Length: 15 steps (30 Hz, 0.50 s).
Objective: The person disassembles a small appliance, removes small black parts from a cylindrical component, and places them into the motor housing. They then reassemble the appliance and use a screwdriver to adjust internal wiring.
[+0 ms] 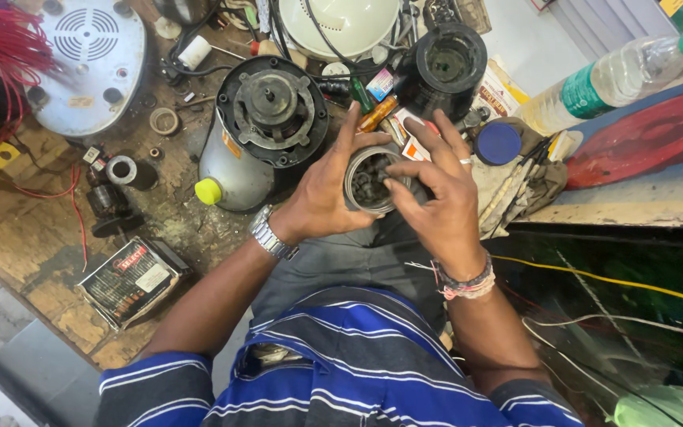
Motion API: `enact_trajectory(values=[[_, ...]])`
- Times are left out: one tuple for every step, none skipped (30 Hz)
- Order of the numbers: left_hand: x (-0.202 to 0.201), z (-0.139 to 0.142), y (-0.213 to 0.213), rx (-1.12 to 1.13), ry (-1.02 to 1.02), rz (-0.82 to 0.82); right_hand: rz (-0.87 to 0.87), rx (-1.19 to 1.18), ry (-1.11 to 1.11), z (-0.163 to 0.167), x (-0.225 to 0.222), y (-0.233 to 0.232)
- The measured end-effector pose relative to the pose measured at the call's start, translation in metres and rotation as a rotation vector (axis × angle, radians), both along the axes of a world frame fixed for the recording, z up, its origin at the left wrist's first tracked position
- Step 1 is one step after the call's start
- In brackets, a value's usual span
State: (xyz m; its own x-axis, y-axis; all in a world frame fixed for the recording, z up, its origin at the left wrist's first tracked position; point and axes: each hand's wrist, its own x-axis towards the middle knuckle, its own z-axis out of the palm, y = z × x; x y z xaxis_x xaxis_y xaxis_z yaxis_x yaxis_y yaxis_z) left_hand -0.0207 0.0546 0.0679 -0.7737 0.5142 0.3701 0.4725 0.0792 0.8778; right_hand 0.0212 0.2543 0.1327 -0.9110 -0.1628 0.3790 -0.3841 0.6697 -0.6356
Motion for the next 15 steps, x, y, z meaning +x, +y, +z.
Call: enact_trajectory(values=[[0.000,0.000,0.001,-0.001,-0.005,0.002,-0.002,-0.037,-0.024,-0.001,0.001,0.002],[0.000,0.000,0.001,-0.004,-0.006,0.008,-0.005,-0.075,-0.048,-0.003,0.002,0.004],[0.000,0.001,0.001,-0.007,-0.007,0.012,0.003,-0.116,-0.068,-0.005,0.002,0.006],[0.000,0.001,0.001,-0.010,-0.009,0.016,0.011,-0.158,-0.088,-0.007,0.003,0.008],[0.000,0.002,0.001,-0.014,-0.023,0.017,0.018,-0.199,-0.106,-0.010,0.003,0.010],[0.000,0.002,0.001,-0.018,-0.035,0.018,0.054,-0.347,-0.173,-0.013,0.002,0.013],[0.001,0.003,0.000,-0.021,-0.047,0.019,0.090,-0.495,-0.238,-0.016,0.001,0.015],[0.001,0.003,-0.001,-0.021,-0.053,0.019,0.127,-0.644,-0.303,-0.020,0.000,0.017],[0.001,0.004,-0.001,-0.022,-0.060,0.020,0.133,-0.781,-0.369,-0.023,-0.001,0.019],[0.001,0.004,-0.001,-0.023,-0.067,0.021,0.139,-0.918,-0.434,-0.026,-0.003,0.021],[0.001,0.004,-0.001,-0.022,-0.065,0.022,0.145,-1.056,-0.499,-0.028,-0.004,0.022],[0.001,0.005,-0.001,-0.021,-0.066,0.022,0.151,-1.047,-0.485,-0.030,-0.005,0.023],[0.001,0.005,-0.001,-0.021,-0.068,0.024,0.157,-1.038,-0.472,-0.031,-0.004,0.023],[0.001,0.005,-0.001,-0.019,-0.061,0.026,0.163,-1.029,-0.460,-0.032,-0.004,0.023],[0.002,0.005,0.000,-0.017,-0.055,0.029,0.160,-0.979,-0.392,-0.032,-0.003,0.023]])
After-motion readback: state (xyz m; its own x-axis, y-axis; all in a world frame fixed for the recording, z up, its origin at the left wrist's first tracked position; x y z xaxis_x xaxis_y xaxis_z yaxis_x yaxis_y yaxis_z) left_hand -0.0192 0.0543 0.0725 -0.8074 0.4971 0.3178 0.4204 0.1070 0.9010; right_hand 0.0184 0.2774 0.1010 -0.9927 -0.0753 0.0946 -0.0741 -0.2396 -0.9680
